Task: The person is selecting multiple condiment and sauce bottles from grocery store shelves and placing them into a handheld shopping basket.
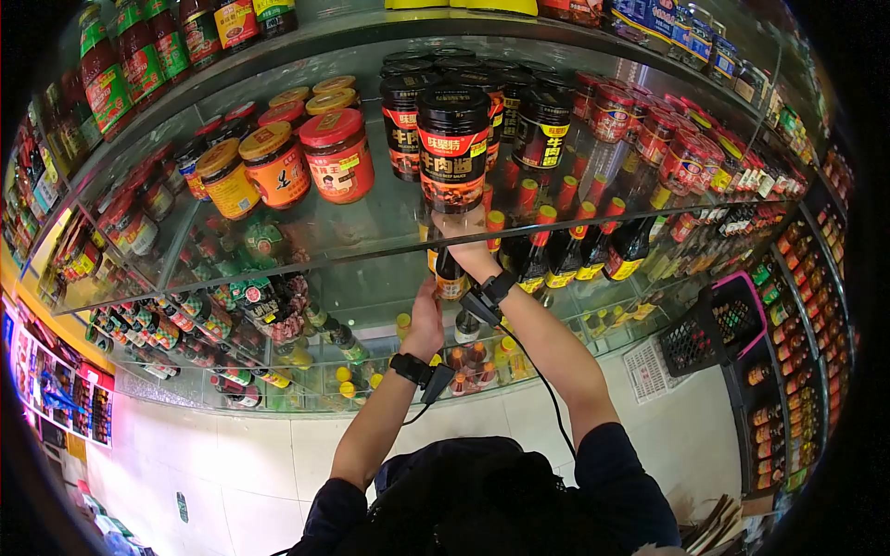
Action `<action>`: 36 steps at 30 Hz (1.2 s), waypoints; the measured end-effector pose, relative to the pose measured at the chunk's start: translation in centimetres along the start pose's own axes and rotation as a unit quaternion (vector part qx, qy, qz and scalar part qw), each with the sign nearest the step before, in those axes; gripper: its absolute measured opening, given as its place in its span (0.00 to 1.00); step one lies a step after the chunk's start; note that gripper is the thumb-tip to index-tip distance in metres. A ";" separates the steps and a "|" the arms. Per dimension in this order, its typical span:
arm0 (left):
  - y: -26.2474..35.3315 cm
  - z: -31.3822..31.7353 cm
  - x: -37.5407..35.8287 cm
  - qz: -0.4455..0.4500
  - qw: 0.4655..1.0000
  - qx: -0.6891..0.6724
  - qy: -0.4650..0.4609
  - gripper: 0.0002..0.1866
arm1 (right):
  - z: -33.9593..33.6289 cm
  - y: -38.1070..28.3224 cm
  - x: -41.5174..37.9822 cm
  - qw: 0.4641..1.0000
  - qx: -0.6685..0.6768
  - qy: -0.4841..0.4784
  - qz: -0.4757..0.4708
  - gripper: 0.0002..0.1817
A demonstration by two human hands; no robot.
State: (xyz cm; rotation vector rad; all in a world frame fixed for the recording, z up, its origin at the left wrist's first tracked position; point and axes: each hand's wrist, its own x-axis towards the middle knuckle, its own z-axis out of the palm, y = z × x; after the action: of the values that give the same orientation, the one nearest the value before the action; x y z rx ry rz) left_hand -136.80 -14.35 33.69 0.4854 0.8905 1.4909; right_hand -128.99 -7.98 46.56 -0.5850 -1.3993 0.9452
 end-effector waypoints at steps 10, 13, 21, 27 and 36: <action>0.7 -0.5 -1.6 -0.015 0.999 0.013 0.032 0.26 | 0.9 -0.2 0.9 0.926 -0.303 0.012 -0.226 0.08; 1.4 -0.6 -2.5 0.019 1.000 0.016 0.014 0.30 | 1.1 -0.6 0.8 0.902 -0.384 -0.004 -0.197 0.11; 2.6 -2.2 -4.4 0.036 0.998 -0.040 0.021 0.30 | 1.9 -3.5 -0.8 0.849 -0.457 -0.050 -0.262 0.16; 4.6 -3.2 -6.7 0.031 0.996 -0.040 0.078 0.27 | 3.5 -4.7 -3.5 0.840 -0.405 -0.098 -0.346 0.13; 4.3 -9.4 -13.0 0.014 0.987 -0.114 0.112 0.17 | 6.1 -2.7 -11.6 0.860 -0.353 -0.183 -0.319 0.07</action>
State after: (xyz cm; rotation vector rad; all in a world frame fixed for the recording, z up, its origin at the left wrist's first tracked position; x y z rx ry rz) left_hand -144.80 -28.90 33.88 0.1651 0.8742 1.6727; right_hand -133.36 -20.17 43.12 -0.4190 -2.1255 -0.0341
